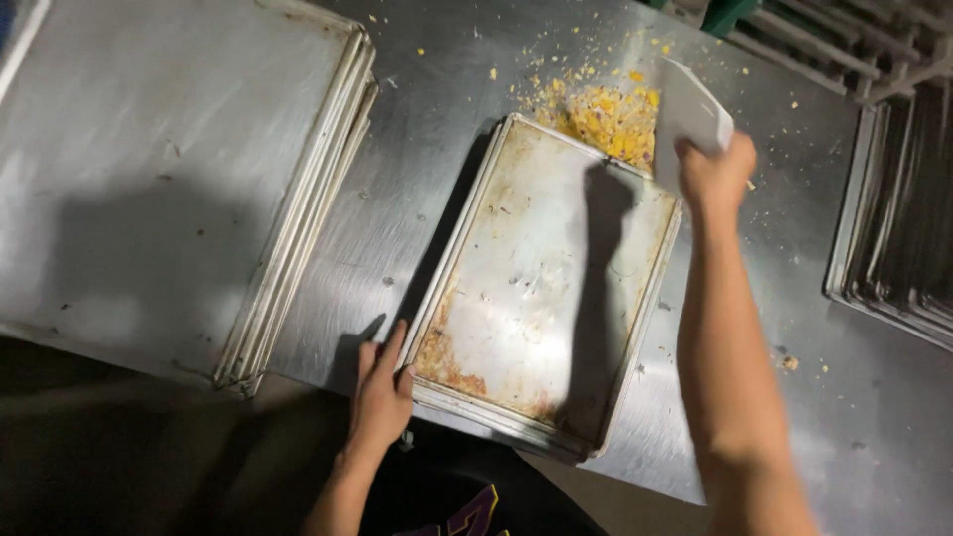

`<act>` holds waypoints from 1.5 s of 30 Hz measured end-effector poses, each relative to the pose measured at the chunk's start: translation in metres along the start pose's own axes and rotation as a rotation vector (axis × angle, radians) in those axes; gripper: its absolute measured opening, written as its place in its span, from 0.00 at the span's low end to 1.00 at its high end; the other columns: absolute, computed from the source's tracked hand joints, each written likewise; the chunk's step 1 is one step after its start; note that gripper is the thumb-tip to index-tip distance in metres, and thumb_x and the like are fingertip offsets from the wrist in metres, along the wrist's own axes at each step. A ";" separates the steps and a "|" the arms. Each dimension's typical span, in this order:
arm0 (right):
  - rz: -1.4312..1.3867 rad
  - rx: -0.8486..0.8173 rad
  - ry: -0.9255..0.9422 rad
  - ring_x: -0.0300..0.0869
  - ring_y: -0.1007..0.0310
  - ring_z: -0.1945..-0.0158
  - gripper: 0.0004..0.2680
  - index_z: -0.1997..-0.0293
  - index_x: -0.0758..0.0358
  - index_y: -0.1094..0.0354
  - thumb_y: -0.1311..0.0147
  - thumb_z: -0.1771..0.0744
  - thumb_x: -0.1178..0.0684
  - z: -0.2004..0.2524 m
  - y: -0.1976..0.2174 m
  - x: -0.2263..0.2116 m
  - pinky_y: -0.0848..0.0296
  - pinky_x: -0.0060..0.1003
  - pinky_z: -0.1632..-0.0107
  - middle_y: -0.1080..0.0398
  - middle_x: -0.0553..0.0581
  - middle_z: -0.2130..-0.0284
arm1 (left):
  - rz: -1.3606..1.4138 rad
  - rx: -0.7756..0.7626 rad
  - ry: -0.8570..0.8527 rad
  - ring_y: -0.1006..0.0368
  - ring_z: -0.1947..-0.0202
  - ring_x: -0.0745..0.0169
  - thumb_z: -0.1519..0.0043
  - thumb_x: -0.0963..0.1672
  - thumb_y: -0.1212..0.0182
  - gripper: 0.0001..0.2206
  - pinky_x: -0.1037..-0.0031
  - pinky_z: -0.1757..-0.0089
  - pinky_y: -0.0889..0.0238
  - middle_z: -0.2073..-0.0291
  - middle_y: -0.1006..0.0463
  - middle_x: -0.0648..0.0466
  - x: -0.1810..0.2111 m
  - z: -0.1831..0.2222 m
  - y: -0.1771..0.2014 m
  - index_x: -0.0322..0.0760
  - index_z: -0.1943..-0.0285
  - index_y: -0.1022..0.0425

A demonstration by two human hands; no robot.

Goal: Scraping residue off metal baking trays using a plastic scraper in a bakery production area.

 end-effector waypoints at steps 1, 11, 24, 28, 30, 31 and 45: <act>-0.531 0.098 -0.250 0.51 0.19 0.56 0.12 0.48 0.68 0.26 0.36 0.37 0.62 0.033 0.016 0.023 0.22 0.42 0.50 0.23 0.65 0.58 | -0.134 0.056 -0.105 0.31 0.54 0.42 0.43 0.38 0.38 0.27 0.61 0.52 0.35 0.52 0.27 0.41 0.017 0.000 0.003 0.36 0.30 0.32; -1.310 0.239 -1.082 0.52 0.33 0.38 0.20 0.31 0.71 0.42 0.45 0.31 0.58 0.351 0.014 0.049 0.36 0.49 0.33 0.32 0.61 0.39 | -0.549 0.184 -0.149 0.31 0.53 0.33 0.45 0.40 0.36 0.11 0.52 0.51 0.37 0.59 0.27 0.37 0.052 -0.030 -0.034 0.24 0.57 0.26; -1.356 0.404 -0.839 0.48 0.29 0.41 0.18 0.35 0.68 0.41 0.45 0.34 0.63 0.274 0.111 0.035 0.30 0.45 0.35 0.30 0.59 0.43 | 0.293 -0.330 -0.271 0.40 0.75 0.76 0.36 0.40 0.39 0.10 0.78 0.73 0.44 0.76 0.33 0.61 0.215 -0.069 -0.014 0.36 0.69 0.36; -0.994 0.610 -0.330 0.45 0.24 0.49 0.10 0.45 0.77 0.31 0.45 0.31 0.67 0.227 0.186 -0.007 0.24 0.39 0.41 0.26 0.61 0.50 | -0.154 -0.142 -0.500 0.34 0.75 0.56 0.39 0.39 0.36 0.09 0.63 0.72 0.42 0.75 0.31 0.45 0.349 -0.010 0.006 0.31 0.65 0.35; -0.832 0.714 -0.210 0.44 0.22 0.54 0.07 0.50 0.78 0.28 0.46 0.32 0.69 0.217 0.164 -0.029 0.22 0.38 0.45 0.24 0.60 0.56 | -0.150 -0.092 -0.703 0.28 0.72 0.51 0.41 0.37 0.38 0.07 0.61 0.69 0.37 0.70 0.26 0.45 0.386 0.012 0.004 0.32 0.65 0.33; -0.875 0.584 -0.144 0.41 0.25 0.57 0.07 0.53 0.77 0.28 0.46 0.35 0.68 0.204 0.116 -0.042 0.24 0.36 0.50 0.25 0.57 0.61 | -0.126 -0.121 -0.773 0.28 0.69 0.44 0.43 0.36 0.40 0.06 0.57 0.67 0.37 0.69 0.27 0.43 0.397 0.020 -0.002 0.31 0.63 0.34; -0.915 0.509 -0.816 0.44 0.24 0.52 0.18 0.41 0.70 0.28 0.34 0.37 0.66 0.380 0.108 0.108 0.23 0.40 0.49 0.24 0.56 0.50 | 0.208 -0.034 -0.547 0.28 0.69 0.71 0.30 0.36 0.39 0.05 0.79 0.68 0.34 0.66 0.23 0.53 0.225 -0.052 0.330 0.34 0.56 0.29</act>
Point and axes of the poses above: each hand's wrist, its own z-axis away from the middle knuckle, its own y-axis out of the back of the hand, x = y × z, the point moved 10 cm from there along -z, towards the middle knuckle
